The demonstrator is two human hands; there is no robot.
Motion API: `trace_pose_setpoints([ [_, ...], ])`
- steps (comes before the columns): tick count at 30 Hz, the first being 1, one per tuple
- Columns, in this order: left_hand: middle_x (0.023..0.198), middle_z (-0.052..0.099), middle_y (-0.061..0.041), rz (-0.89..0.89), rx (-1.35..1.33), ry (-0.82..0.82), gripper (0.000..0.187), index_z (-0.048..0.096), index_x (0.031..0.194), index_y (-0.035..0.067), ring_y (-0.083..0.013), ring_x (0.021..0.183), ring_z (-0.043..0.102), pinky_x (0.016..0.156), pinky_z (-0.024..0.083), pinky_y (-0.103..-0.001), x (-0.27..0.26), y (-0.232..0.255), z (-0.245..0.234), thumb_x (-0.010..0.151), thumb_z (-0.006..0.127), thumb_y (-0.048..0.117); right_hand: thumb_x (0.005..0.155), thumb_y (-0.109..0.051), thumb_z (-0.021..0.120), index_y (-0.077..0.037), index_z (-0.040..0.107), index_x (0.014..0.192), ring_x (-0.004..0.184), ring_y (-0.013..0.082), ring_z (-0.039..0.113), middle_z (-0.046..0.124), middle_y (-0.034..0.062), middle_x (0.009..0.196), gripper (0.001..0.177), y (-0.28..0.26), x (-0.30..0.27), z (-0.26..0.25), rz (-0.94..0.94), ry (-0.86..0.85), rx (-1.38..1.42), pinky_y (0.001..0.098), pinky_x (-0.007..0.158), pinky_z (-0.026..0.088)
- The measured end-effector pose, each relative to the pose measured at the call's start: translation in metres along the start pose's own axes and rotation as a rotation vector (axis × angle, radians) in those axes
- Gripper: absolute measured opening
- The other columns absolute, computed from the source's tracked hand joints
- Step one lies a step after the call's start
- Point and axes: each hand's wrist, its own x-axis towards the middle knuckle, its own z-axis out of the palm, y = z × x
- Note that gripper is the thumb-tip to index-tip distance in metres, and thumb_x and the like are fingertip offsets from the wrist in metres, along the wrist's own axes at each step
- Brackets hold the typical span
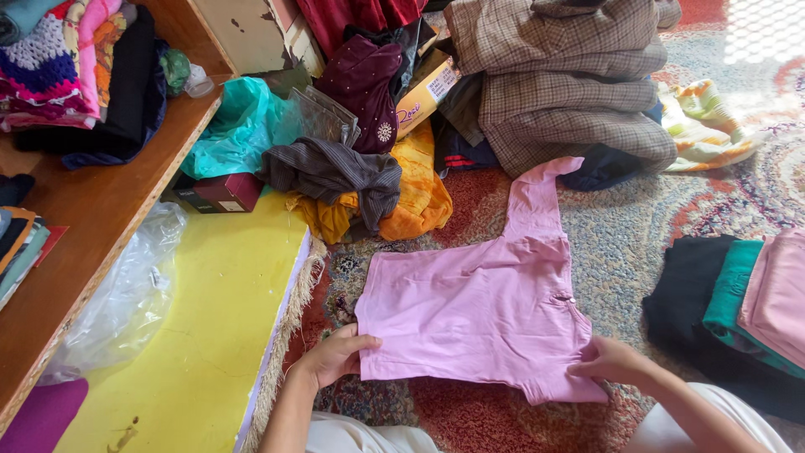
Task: The person sits on a patterned rug and folds several garments by hand, including a green patterned cloth, a black cloth, a pink cloth, a pink shirt, and a dark striped shirt. Each item is smoothed and folded into a compact rectangle and placed in a growing stack.
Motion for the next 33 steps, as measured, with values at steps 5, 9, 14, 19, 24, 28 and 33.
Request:
trace_pose_setpoints([
  [5, 0.109, 0.076, -0.007, -0.019, 0.064, 0.134, 0.046, 0.065, 0.128, 0.005, -0.0162, 0.093, 0.074, 0.082, 0.064, -0.033, 0.021, -0.02, -0.019, 0.086, 0.071, 0.023, 0.069, -0.052, 0.093, 0.002, 0.065, 0.095, 0.088, 0.0257, 0.075, 0.076, 0.0181, 0.092, 0.066, -0.006, 0.001, 0.012, 0.087, 0.221, -0.113, 0.0382, 0.08, 0.058],
  [9, 0.114, 0.079, -0.009, 0.117, 0.153, 0.297, 0.042, 0.068, 0.127, 0.005, -0.0163, 0.097, 0.077, 0.085, 0.062, -0.033, 0.039, -0.032, -0.024, 0.089, 0.069, 0.021, 0.064, -0.038, 0.095, 0.0, 0.064, 0.088, 0.08, 0.0243, 0.073, 0.075, 0.0185, 0.088, 0.054, 0.004, 0.009, 0.026, 0.102, 0.205, -0.05, 0.0358, 0.073, 0.057],
  [14, 0.112, 0.078, -0.008, -0.03, 0.061, 0.333, 0.041, 0.067, 0.129, 0.009, -0.0175, 0.095, 0.076, 0.082, 0.063, -0.037, 0.035, -0.038, -0.016, 0.09, 0.068, 0.021, 0.071, -0.022, 0.091, 0.009, 0.07, 0.089, 0.067, 0.0245, 0.063, 0.069, 0.0223, 0.086, 0.042, 0.027, 0.021, 0.038, 0.179, -0.074, 0.496, 0.0388, 0.056, 0.046],
  [19, 0.108, 0.078, -0.007, -0.021, 0.063, 0.321, 0.036, 0.066, 0.126, 0.009, -0.0152, 0.092, 0.075, 0.082, 0.063, -0.035, 0.024, -0.03, -0.011, 0.092, 0.067, 0.022, 0.087, -0.031, 0.075, 0.001, 0.075, 0.113, 0.08, 0.0214, 0.072, 0.076, 0.0166, 0.097, 0.041, 0.019, 0.006, 0.016, 0.076, -0.046, 0.693, 0.0337, 0.072, 0.055],
  [24, 0.102, 0.075, -0.008, 0.16, 0.008, 0.264, 0.029, 0.064, 0.118, 0.005, -0.0155, 0.089, 0.073, 0.079, 0.063, -0.035, 0.009, -0.016, -0.012, 0.094, 0.066, 0.022, 0.093, -0.025, 0.062, 0.01, 0.07, 0.115, 0.093, 0.0216, 0.074, 0.076, 0.0169, 0.107, 0.041, -0.005, -0.034, -0.04, -0.166, 0.115, 1.193, 0.0375, 0.087, 0.058],
  [28, 0.101, 0.075, -0.006, 0.292, -0.185, 0.149, 0.026, 0.068, 0.113, 0.007, -0.0129, 0.091, 0.072, 0.082, 0.061, -0.03, -0.012, 0.006, -0.006, 0.092, 0.066, 0.022, 0.102, -0.026, 0.059, 0.006, 0.066, 0.121, 0.093, 0.0186, 0.069, 0.071, 0.0137, 0.109, 0.038, -0.028, -0.076, -0.083, -0.297, 0.233, 1.282, 0.0352, 0.084, 0.056],
  [33, 0.097, 0.071, -0.006, 0.477, -0.265, 0.151, 0.019, 0.065, 0.107, 0.008, -0.0119, 0.085, 0.068, 0.076, 0.058, -0.029, -0.011, 0.036, -0.002, 0.094, 0.065, 0.023, 0.108, -0.026, 0.056, 0.0, 0.062, 0.123, 0.09, 0.0132, 0.066, 0.067, 0.0075, 0.105, 0.031, -0.054, -0.085, -0.132, -0.418, 0.321, 1.164, 0.0304, 0.076, 0.055],
])
